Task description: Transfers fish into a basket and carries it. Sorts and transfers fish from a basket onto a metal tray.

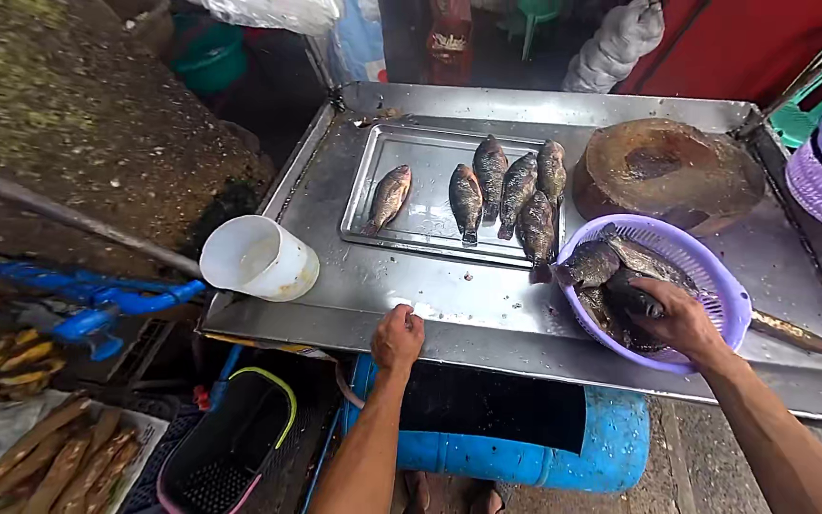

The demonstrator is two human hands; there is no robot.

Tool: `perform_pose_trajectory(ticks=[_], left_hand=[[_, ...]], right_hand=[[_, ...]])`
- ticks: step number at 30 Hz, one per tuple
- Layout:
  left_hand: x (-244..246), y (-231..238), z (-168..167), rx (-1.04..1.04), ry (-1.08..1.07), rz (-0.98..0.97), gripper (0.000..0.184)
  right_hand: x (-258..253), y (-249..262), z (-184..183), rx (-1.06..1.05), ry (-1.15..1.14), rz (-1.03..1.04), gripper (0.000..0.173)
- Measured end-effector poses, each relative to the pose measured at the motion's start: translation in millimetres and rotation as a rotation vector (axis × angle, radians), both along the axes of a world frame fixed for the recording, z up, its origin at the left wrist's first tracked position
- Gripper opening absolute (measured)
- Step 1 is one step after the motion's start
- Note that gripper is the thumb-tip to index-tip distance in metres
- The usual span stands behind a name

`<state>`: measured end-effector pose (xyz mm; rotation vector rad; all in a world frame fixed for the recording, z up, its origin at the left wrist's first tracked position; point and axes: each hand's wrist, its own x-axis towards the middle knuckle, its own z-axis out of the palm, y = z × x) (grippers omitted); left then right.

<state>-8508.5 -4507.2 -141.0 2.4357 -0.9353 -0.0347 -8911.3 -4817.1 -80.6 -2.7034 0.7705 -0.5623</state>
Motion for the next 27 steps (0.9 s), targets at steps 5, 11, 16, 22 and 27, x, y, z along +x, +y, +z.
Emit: perform_pose_trajectory(ticks=[5, 11, 16, 22, 27], left_hand=[[4, 1, -3, -0.032, 0.003, 0.006, 0.024], [5, 2, -7, -0.078, 0.010, -0.057, 0.023], [6, 3, -4, -0.109, 0.002, -0.092, 0.022], [7, 3, -2, -0.088, -0.001, -0.126, 0.022], [7, -1, -8, -0.101, -0.050, -0.133, 0.024]], right_hand=[[31, 9, 33, 0.228, -0.260, -0.251, 0.060], [59, 6, 83, 0.437, -0.801, -0.602, 0.071], [145, 10, 142, 0.672, -0.981, -0.461, 0.043], [333, 3, 92, 0.995, -0.752, -0.478, 0.046], [457, -13, 11, 1.241, -0.600, -0.559, 0.051]])
